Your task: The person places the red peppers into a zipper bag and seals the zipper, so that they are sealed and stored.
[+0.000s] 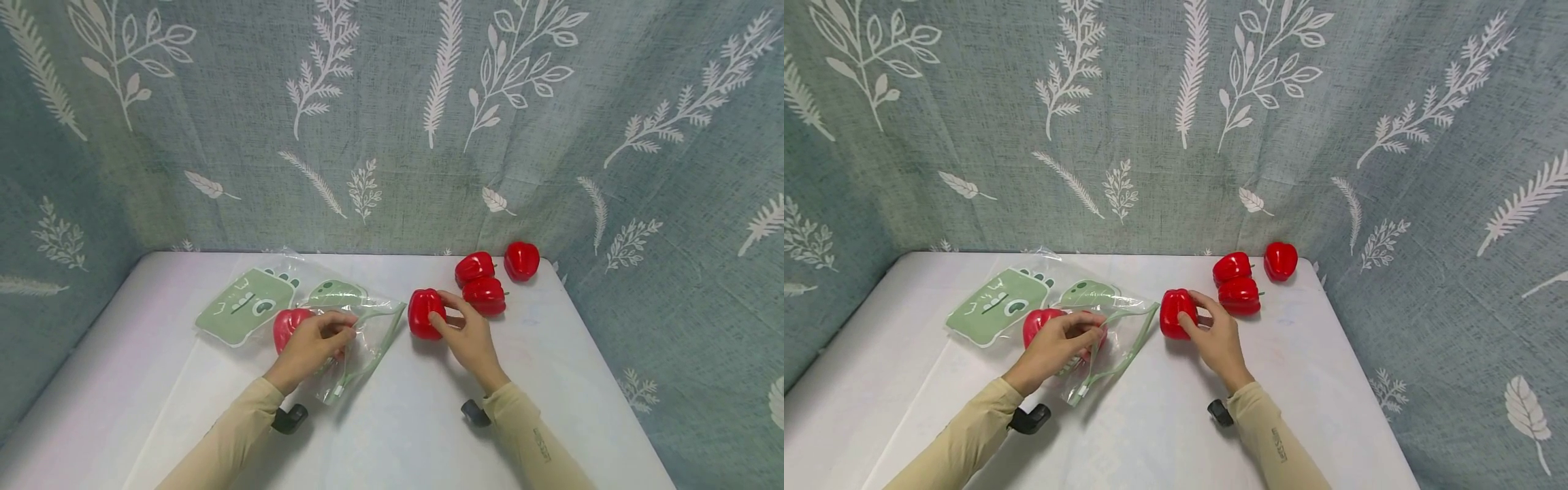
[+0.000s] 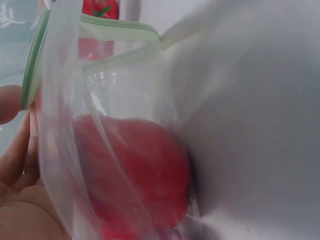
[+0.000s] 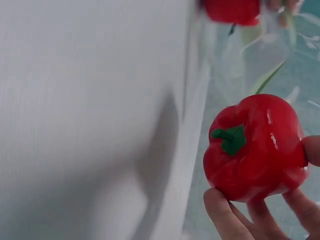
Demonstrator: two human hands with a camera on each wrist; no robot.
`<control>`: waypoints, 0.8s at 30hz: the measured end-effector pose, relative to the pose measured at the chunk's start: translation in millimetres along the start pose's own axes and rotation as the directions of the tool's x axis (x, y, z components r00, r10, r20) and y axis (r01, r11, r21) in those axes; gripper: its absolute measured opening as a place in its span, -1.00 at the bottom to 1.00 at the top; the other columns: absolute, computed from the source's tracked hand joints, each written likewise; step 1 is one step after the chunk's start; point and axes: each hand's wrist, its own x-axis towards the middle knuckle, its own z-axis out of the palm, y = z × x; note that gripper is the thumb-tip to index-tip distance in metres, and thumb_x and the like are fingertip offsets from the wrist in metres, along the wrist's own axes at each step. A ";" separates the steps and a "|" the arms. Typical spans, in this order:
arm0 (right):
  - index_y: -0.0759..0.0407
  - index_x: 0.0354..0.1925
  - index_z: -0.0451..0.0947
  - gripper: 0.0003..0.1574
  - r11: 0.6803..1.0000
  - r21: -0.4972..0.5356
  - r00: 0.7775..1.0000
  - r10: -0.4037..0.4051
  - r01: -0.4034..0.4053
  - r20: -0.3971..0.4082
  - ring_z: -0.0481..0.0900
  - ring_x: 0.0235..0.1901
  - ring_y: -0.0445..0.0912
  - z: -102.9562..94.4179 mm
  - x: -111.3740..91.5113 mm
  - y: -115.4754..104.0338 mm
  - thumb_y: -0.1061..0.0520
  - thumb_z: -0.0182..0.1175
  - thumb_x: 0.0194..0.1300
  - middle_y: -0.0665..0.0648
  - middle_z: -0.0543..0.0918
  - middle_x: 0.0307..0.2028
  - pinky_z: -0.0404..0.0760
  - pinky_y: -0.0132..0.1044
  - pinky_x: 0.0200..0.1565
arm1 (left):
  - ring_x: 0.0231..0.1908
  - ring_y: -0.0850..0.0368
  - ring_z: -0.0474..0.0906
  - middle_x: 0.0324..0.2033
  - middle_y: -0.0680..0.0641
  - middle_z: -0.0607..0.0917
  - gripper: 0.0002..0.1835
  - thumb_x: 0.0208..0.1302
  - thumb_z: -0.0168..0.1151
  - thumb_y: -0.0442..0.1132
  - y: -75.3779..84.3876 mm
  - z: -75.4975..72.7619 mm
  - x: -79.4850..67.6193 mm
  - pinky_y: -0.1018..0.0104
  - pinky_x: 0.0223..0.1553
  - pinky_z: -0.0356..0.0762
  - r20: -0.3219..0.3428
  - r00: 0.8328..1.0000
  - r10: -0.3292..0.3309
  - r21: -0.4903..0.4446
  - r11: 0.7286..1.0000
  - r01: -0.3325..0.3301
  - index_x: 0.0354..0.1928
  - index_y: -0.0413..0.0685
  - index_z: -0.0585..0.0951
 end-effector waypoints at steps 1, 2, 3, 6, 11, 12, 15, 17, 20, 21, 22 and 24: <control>-0.17 0.35 0.45 -0.29 0.999 0.035 0.999 0.030 -0.030 0.011 0.62 0.10 0.07 0.6 -1.1 -0.8 -0.14 0.40 0.28 0.06 0.53 0.25 0.68 -0.07 0.04 | -0.33 0.04 0.62 -0.14 -0.29 0.69 -0.68 0.36 0.33 -0.28 -0.2 0.0 0.1 0.30 -0.29 0.69 -0.001 1.000 -0.001 0.000 1.000 0.001 0.11 -0.22 0.64; -0.19 0.34 0.46 -0.30 0.996 0.065 0.998 0.061 -0.063 0.023 0.62 0.09 0.07 1.2 -2.1 -1.2 -0.17 0.40 0.28 0.06 0.53 0.25 0.68 -0.07 0.04 | -0.33 0.04 0.62 -0.14 -0.29 0.69 -0.68 0.36 0.32 -0.29 -0.5 0.0 0.2 0.30 -0.29 0.69 0.000 1.000 0.001 0.001 1.000 -0.001 0.11 -0.22 0.64; -0.21 0.34 0.46 -0.30 0.991 0.094 0.995 0.091 -0.094 0.031 0.62 0.09 0.07 1.6 -2.9 -1.3 -0.18 0.40 0.28 0.07 0.53 0.25 0.69 -0.07 0.03 | -0.33 0.04 0.61 -0.14 -0.29 0.69 -0.68 0.36 0.32 -0.29 -0.6 0.2 0.3 0.30 -0.29 0.69 -0.001 1.000 -0.002 -0.001 1.000 0.002 0.11 -0.22 0.64; -0.20 0.35 0.44 -0.29 0.971 0.169 0.985 0.162 -0.171 0.062 0.55 0.16 0.07 3.4 -3.9 0.8 -0.19 0.38 0.28 0.09 0.50 0.27 0.69 -0.07 0.03 | -0.33 0.05 0.61 -0.14 -0.29 0.68 -0.68 0.36 0.32 -0.30 -0.4 0.2 0.3 0.30 -0.30 0.69 -0.001 1.000 -0.003 0.000 1.000 0.003 0.12 -0.23 0.64; -0.06 0.39 0.38 -0.26 0.922 0.288 0.965 0.236 -0.260 0.114 0.44 0.27 0.13 6.5 -5.8 3.7 -0.12 0.35 0.33 0.17 0.47 0.31 0.66 -0.03 0.07 | -0.32 0.05 0.62 -0.14 -0.29 0.69 -0.68 0.37 0.31 -0.31 0.8 0.3 0.3 0.31 -0.30 0.69 -0.003 1.000 -0.008 0.002 1.000 0.008 0.12 -0.24 0.63; -0.03 0.41 0.37 -0.25 0.913 0.303 0.961 0.246 -0.273 0.125 0.43 0.28 0.15 7.0 -7.0 2.9 -0.11 0.34 0.34 0.19 0.47 0.31 0.65 -0.02 0.09 | -0.32 0.05 0.62 -0.14 -0.29 0.69 -0.68 0.37 0.31 -0.31 1.2 0.3 0.2 0.31 -0.30 0.69 -0.002 1.000 -0.004 0.004 1.000 0.004 0.12 -0.25 0.63; 0.01 0.42 0.34 -0.21 0.893 0.326 0.949 0.271 -0.310 0.159 0.41 0.29 0.17 8.6 -10.9 -0.4 -0.12 0.34 0.33 0.22 0.45 0.33 0.61 0.01 0.15 | -0.31 0.02 0.63 -0.14 -0.29 0.69 -0.67 0.36 0.32 -0.29 2.6 0.5 -0.2 0.30 -0.32 0.69 -0.004 1.000 0.006 0.002 1.000 -0.006 0.11 -0.28 0.63; 0.00 0.43 0.34 -0.21 0.882 0.335 0.942 0.287 -0.331 0.176 0.41 0.29 0.17 10.1 -13.1 -2.1 -0.13 0.33 0.33 0.20 0.44 0.33 0.60 0.03 0.16 | -0.31 0.00 0.63 -0.15 -0.29 0.69 -0.66 0.36 0.33 -0.28 3.5 0.6 -0.2 0.29 -0.33 0.69 -0.005 1.000 0.011 -0.005 1.000 -0.011 0.10 -0.29 0.63; 0.00 0.43 0.36 -0.20 0.863 0.355 0.931 0.310 -0.360 0.193 0.41 0.28 0.16 12.7 -16.1 -3.5 -0.13 0.34 0.32 0.17 0.45 0.34 0.59 0.03 0.17 | -0.32 0.01 0.63 -0.15 -0.28 0.69 -0.65 0.35 0.35 -0.26 4.5 0.4 -0.2 0.29 -0.33 0.69 -0.007 1.000 0.011 -0.009 1.000 -0.011 0.10 -0.29 0.63; 0.00 0.43 0.36 -0.21 0.857 0.360 0.928 0.315 -0.367 0.197 0.42 0.27 0.15 13.6 -17.2 -3.7 -0.13 0.34 0.33 0.16 0.45 0.34 0.59 0.02 0.17 | -0.32 0.01 0.63 -0.15 -0.28 0.69 -0.65 0.35 0.35 -0.26 4.9 0.5 -0.3 0.29 -0.33 0.69 -0.007 1.000 0.010 -0.009 1.000 -0.010 0.11 -0.28 0.63; 0.01 0.43 0.36 -0.21 0.854 0.364 0.927 0.318 -0.372 0.201 0.42 0.27 0.15 14.6 -18.2 -3.9 -0.13 0.34 0.32 0.16 0.45 0.34 0.59 0.01 0.18 | -0.32 0.01 0.63 -0.15 -0.27 0.69 -0.65 0.35 0.35 -0.26 5.3 0.5 -0.4 0.29 -0.33 0.69 -0.007 1.000 0.009 -0.008 1.000 -0.009 0.11 -0.27 0.63; 0.02 0.42 0.37 -0.21 0.849 0.370 0.925 0.321 -0.376 0.204 0.43 0.26 0.15 16.7 -20.1 -4.5 -0.13 0.34 0.32 0.17 0.45 0.34 0.58 0.00 0.18 | -0.32 0.00 0.63 -0.15 -0.27 0.69 -0.65 0.35 0.35 -0.26 5.6 0.6 -0.6 0.28 -0.32 0.69 -0.009 1.000 0.006 -0.007 1.000 -0.007 0.11 -0.27 0.64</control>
